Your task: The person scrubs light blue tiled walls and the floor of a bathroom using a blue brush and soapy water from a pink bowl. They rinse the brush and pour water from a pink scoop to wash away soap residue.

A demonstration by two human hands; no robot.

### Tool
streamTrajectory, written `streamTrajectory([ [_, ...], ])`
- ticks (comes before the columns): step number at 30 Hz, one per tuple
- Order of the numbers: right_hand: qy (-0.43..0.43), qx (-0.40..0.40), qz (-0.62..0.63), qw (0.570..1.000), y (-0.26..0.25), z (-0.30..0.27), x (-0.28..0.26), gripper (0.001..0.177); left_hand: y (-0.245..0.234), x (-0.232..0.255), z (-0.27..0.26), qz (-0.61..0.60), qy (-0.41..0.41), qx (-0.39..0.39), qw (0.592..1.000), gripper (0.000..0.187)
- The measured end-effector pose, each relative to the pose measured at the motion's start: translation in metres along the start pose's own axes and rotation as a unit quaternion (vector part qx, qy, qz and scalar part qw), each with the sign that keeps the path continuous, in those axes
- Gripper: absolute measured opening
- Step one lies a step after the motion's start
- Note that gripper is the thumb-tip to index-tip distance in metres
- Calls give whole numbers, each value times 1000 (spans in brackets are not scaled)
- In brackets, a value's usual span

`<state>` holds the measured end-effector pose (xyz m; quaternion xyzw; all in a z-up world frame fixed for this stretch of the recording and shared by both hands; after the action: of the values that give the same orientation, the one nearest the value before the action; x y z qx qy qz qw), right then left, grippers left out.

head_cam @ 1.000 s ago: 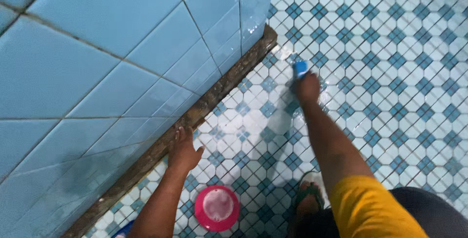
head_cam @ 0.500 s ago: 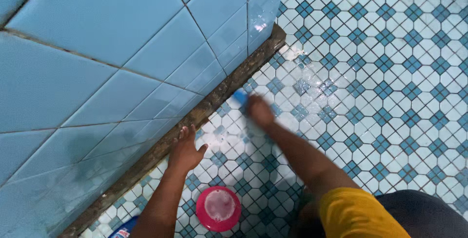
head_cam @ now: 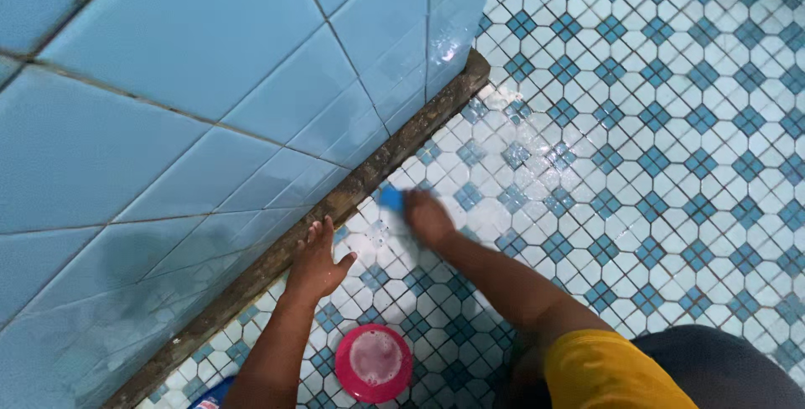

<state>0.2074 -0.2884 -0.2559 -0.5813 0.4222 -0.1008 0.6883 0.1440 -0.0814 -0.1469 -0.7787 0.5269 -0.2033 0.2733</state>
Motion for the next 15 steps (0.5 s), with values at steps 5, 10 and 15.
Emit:
streamTrajectory([
  [5,-18,41,25,999,-25,8,22,32,-5,4,-1,-1,-36,-36,999,102],
  [10,149,98,-6,984,-97,-6,178,48,-5,3,-6,7,-46,-50,998,99],
  [15,280,110,-20,953,-147,-22,240,45,-8,5,-6,4,-33,-34,999,101],
])
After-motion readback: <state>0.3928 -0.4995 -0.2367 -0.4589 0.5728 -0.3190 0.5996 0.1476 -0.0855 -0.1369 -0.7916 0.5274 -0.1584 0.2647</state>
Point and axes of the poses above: each hand's wrist, its own z-axis towards the middle knuckle, its own y-axis out of the palm, x = y × z, the point moved 10 cm from there along z, towards the middle knuckle, and after that the axes turned 13 degrees about -y, right-handed, at the moved point
